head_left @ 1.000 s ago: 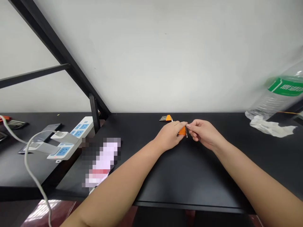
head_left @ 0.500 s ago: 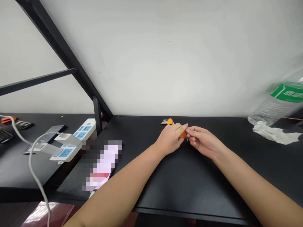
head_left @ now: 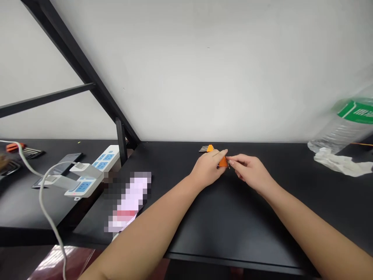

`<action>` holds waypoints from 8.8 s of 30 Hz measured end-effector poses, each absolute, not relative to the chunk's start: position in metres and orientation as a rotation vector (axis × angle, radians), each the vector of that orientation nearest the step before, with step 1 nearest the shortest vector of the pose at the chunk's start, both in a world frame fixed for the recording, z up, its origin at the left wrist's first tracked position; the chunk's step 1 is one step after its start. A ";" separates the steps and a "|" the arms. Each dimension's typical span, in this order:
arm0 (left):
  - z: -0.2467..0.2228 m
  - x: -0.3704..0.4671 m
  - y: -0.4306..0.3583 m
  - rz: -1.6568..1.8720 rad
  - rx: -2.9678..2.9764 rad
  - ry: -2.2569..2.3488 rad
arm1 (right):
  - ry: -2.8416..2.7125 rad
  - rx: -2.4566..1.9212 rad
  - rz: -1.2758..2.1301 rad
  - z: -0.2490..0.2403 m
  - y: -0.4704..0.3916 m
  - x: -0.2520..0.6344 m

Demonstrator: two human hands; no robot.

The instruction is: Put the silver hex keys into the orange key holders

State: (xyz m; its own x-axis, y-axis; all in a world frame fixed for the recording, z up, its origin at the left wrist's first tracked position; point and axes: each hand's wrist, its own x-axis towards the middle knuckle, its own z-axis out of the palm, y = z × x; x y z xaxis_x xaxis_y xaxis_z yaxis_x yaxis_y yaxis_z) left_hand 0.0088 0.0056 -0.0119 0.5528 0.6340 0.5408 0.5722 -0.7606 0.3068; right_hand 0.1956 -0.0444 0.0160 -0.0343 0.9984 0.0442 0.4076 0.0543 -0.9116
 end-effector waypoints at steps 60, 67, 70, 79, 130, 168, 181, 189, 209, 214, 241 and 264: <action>-0.011 0.010 0.008 1.078 2.337 0.881 | -2.296 -1.694 0.428 0.021 -0.030 0.233; -0.010 0.011 0.007 1.074 2.341 0.873 | -2.189 -1.672 0.432 0.027 -0.034 0.231; -0.010 0.011 0.006 1.075 2.348 0.862 | -2.040 -1.668 0.438 0.030 -0.036 0.227; -0.006 0.013 0.002 1.018 2.397 0.885 | -2.053 -1.342 0.459 0.034 -0.042 0.220; 0.001 0.017 -0.007 0.993 2.709 0.900 | -1.136 -1.350 1.088 0.020 -0.040 0.194; 0.001 0.015 -0.004 0.925 2.677 0.904 | -1.974 -1.348 0.785 0.034 -0.039 0.222; -0.001 0.014 -0.002 0.828 2.631 1.079 | -2.446 -1.798 0.618 0.018 -0.037 0.235; -0.002 0.012 -0.001 0.874 2.665 0.964 | -2.376 -1.829 0.459 0.019 -0.041 0.228; -0.006 0.011 0.006 1.012 2.646 0.897 | -2.079 -1.284 0.115 0.025 -0.035 0.238; -0.005 0.011 0.006 1.037 2.635 0.890 | -2.065 -1.263 0.033 0.026 -0.035 0.238; -0.005 0.012 0.003 1.075 2.606 0.850 | -2.116 -1.256 0.046 0.028 -0.038 0.237; 0.001 0.015 -0.001 1.060 2.530 0.696 | -1.328 -1.031 1.248 0.018 -0.034 0.215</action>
